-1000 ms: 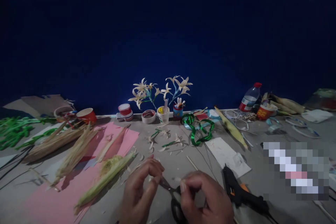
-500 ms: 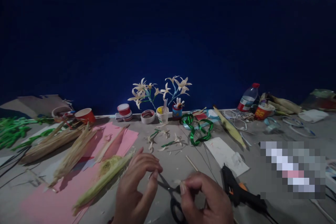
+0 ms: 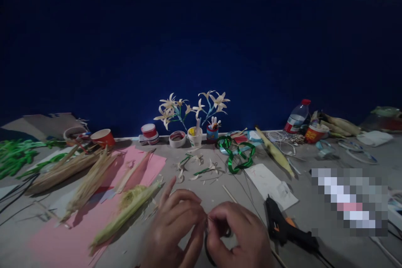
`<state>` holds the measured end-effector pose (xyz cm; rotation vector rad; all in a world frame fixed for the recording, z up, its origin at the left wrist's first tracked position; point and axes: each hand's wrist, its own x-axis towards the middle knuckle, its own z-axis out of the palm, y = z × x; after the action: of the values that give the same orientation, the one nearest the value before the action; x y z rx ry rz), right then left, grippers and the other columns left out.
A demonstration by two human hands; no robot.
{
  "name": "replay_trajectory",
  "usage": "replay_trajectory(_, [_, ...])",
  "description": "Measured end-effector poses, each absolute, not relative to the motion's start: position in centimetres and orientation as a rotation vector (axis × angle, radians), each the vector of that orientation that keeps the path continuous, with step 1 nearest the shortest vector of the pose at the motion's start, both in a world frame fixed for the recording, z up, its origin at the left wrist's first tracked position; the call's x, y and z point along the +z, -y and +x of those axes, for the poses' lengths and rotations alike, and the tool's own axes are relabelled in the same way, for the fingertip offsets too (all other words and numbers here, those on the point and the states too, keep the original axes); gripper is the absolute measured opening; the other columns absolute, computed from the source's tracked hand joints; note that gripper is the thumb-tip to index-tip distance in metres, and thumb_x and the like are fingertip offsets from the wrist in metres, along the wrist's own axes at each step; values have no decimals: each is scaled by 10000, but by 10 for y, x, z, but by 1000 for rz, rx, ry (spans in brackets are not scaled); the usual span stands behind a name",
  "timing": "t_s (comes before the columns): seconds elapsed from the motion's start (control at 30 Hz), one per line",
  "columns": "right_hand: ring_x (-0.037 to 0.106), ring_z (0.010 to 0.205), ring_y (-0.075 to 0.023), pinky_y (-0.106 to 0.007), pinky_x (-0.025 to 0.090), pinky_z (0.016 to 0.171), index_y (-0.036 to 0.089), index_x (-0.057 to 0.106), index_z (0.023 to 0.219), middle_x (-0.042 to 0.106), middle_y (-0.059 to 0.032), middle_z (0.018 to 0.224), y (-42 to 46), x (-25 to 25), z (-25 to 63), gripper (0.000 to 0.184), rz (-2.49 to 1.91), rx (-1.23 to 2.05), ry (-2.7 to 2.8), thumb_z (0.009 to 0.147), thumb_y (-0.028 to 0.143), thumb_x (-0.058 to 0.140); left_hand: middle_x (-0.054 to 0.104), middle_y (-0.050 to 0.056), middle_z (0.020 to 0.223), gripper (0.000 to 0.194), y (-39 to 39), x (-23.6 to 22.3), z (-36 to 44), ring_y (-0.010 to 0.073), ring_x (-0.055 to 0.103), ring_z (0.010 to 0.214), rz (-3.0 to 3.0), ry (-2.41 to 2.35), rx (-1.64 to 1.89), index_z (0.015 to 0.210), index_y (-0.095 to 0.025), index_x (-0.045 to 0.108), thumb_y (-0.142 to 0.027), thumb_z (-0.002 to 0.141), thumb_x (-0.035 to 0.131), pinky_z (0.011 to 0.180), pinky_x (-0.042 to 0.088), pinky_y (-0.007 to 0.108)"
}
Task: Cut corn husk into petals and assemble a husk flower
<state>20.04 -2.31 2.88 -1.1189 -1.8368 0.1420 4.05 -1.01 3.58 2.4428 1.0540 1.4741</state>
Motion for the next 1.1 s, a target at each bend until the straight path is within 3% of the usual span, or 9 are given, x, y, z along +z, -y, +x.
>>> replay_trajectory(0.2, [683,549,-121,-191,528,560,243,630,752,723,44,641,23,29,211,121,-1204,59,1871,802,167,552,707,-51,681,171,12,30,41,165,640,774,2433,-1069,1524,774,-216,596,-53,729,622,1146,131,555])
replay_trajectory(0.33, [681,508,-129,-196,542,541,254,643,778,728,49,640,21,23,229,68,-1365,-25,1716,825,250,594,675,-51,636,162,13,28,42,161,630,731,2347,-1104,1637,738,-219,577,-57,731,586,1116,201,554])
replay_trajectory(0.5, [697,572,-115,-180,542,577,258,631,865,739,50,723,23,25,221,101,-1247,125,1790,817,192,571,667,-53,622,157,11,27,45,158,622,715,2307,-1098,1688,731,-223,580,-66,742,574,1071,265,521])
replay_trajectory(0.73, [647,554,-117,-202,503,556,235,601,736,670,38,634,21,33,205,149,-1150,190,1947,825,152,515,663,-54,624,149,11,27,46,155,620,718,2359,-1101,1643,705,-213,554,-69,724,587,1089,241,508])
replay_trajectory(0.9, [660,516,-127,-199,511,530,246,618,713,690,52,607,19,30,224,121,-1323,142,1795,814,204,566,661,-56,614,162,12,27,42,158,623,714,2312,-1130,1674,718,-221,571,-59,721,571,1073,259,513])
replay_trajectory(1.1, [653,548,-127,-193,526,547,234,625,766,687,37,650,23,34,205,101,-1302,384,1820,774,186,536,653,-47,607,156,10,28,42,166,615,698,2291,-1125,1671,717,-231,585,-82,759,562,1069,274,528])
